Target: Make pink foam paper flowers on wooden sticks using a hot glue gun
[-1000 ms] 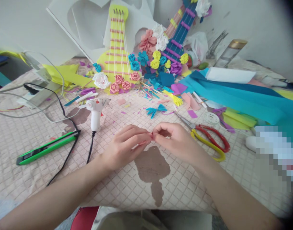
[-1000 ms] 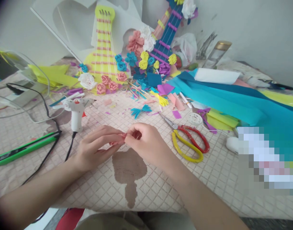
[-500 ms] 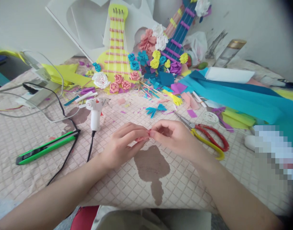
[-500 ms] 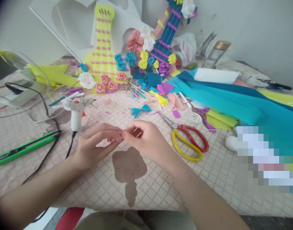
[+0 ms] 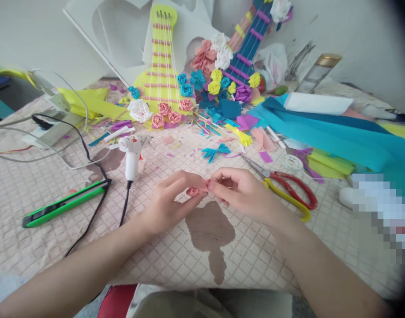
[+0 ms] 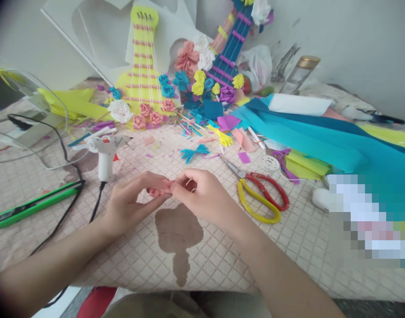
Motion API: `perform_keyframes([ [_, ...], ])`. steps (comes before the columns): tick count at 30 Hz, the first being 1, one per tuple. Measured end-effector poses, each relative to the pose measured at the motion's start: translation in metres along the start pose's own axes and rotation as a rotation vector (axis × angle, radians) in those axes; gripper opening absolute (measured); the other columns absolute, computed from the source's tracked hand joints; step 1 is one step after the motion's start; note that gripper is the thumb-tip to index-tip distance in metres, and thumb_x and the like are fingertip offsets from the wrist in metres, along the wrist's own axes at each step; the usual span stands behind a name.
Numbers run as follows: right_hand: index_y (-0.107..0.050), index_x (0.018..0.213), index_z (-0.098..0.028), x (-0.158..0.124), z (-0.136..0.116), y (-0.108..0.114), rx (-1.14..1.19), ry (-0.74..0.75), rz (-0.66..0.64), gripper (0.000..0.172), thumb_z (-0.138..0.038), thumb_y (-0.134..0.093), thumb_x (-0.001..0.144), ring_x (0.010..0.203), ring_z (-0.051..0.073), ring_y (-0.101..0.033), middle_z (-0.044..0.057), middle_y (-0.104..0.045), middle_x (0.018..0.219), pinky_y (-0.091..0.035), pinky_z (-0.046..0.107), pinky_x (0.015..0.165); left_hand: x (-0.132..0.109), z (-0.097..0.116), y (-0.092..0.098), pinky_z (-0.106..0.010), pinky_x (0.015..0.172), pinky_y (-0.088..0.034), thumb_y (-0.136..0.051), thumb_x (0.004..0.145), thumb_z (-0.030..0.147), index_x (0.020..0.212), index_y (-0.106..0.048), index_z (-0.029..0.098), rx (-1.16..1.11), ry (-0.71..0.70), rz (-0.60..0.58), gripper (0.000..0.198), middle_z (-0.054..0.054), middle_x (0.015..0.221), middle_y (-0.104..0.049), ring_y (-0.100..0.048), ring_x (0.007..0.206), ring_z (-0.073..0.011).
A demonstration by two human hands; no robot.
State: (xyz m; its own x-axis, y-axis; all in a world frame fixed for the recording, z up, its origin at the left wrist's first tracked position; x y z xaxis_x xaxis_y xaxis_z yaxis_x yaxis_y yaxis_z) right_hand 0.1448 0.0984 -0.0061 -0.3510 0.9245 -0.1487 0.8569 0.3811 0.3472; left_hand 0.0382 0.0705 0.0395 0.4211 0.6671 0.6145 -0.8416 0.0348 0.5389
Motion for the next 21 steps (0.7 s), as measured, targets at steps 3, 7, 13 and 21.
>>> perform_keyframes([
  [3, -0.059, 0.080, -0.018, 0.000, 0.000, 0.000, 0.013, 0.016, -0.024, 0.019, -0.037, -0.055, 0.081, 0.057, 0.009, -0.051, -0.001, -0.060, 0.071, -0.039, 0.022, 0.051, -0.002, -0.013, 0.004, -0.024, 0.062, -0.051, -0.066, 0.076, 0.013, 0.093, -0.061, 0.018, -0.006, 0.118, 0.047, 0.019, -0.003, 0.082, -0.068, -0.061, 0.069, -0.0116],
  [7, -0.060, 0.082, -0.018, 0.001, -0.001, 0.001, 0.020, 0.051, -0.041, 0.021, -0.038, -0.057, 0.081, 0.067, 0.012, -0.054, 0.001, -0.061, 0.076, -0.042, 0.024, 0.058, -0.001, -0.022, 0.004, -0.024, 0.057, -0.049, -0.067, 0.076, 0.017, 0.092, -0.062, 0.017, -0.089, 0.216, 0.055, 0.017, -0.004, 0.080, -0.068, -0.060, 0.067, -0.0119],
  [13, -0.057, 0.075, -0.018, 0.003, 0.002, 0.006, 0.007, 0.023, 0.001, 0.018, -0.035, -0.061, 0.077, 0.063, 0.011, -0.050, -0.001, -0.057, 0.070, -0.040, 0.024, 0.056, 0.000, -0.026, 0.003, -0.022, 0.053, -0.048, -0.068, 0.075, 0.019, 0.095, -0.061, 0.018, -0.111, 0.259, 0.051, 0.021, -0.003, 0.079, -0.067, -0.059, 0.065, -0.0110],
  [21, -0.058, 0.078, -0.019, 0.002, 0.003, 0.008, -0.034, 0.030, -0.007, 0.018, -0.036, -0.060, 0.078, 0.064, 0.011, -0.052, -0.001, -0.057, 0.072, -0.041, 0.024, 0.057, -0.004, -0.034, -0.001, -0.025, 0.060, -0.052, -0.068, 0.075, 0.021, 0.095, -0.061, 0.018, -0.183, 0.330, 0.028, 0.021, -0.004, 0.082, -0.067, -0.061, 0.068, -0.0128],
])
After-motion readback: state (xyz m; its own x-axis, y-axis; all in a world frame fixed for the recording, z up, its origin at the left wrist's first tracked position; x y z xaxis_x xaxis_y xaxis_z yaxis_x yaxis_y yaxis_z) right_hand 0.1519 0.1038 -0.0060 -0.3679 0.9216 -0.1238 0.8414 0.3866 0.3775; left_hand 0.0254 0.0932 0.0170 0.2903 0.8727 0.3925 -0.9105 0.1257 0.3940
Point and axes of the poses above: each hand's wrist, its own x-axis towards the middle knuckle, its own y-axis out of the back of the hand, z = x × y, the point moved 10 cm from there along x, towards the middle knuckle
